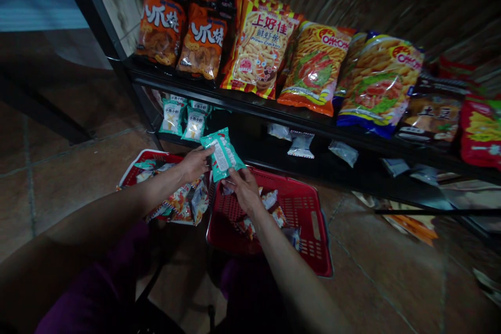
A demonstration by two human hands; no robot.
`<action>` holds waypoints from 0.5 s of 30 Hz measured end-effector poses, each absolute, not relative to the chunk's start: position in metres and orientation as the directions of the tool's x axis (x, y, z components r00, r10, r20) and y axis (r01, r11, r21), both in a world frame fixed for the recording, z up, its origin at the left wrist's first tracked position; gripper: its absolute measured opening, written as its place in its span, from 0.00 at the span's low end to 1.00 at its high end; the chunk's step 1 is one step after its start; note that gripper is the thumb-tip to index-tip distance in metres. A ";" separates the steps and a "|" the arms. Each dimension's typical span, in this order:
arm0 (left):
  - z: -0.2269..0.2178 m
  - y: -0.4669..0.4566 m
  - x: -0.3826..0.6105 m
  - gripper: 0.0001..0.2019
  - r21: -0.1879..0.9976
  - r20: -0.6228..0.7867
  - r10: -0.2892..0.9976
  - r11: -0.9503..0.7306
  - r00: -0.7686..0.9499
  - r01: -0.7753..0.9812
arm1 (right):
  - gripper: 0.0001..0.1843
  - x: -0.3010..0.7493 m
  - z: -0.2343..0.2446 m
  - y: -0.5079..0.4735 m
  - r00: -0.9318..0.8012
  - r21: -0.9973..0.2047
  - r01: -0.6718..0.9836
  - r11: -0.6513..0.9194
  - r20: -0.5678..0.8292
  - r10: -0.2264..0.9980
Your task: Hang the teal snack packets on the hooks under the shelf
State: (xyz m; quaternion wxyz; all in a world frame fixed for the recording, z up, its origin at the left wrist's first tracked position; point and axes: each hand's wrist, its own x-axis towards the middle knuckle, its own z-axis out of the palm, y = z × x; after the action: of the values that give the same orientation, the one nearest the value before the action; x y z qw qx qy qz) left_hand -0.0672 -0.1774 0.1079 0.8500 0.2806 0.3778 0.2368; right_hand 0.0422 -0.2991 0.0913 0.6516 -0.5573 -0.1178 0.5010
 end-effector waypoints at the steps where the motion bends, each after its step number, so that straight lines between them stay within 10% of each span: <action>1: 0.108 -0.177 -0.067 0.09 0.656 -0.508 0.609 0.732 0.609 -0.186 | 0.21 0.041 0.091 -0.299 0.468 -0.834 -0.539 -0.121 -0.415 0.780; 15: 0.110 -0.178 -0.068 0.15 0.674 -0.507 0.605 0.722 0.614 -0.155 | 0.18 0.043 0.080 -0.298 0.485 -0.782 -0.613 -0.112 -0.484 0.728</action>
State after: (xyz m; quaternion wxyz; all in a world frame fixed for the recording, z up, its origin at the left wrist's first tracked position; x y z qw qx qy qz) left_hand -0.0680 -0.1780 0.1097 0.8475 0.2975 0.3780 0.2244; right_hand 0.0431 -0.2984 0.0799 0.6642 -0.5489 -0.0528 0.5047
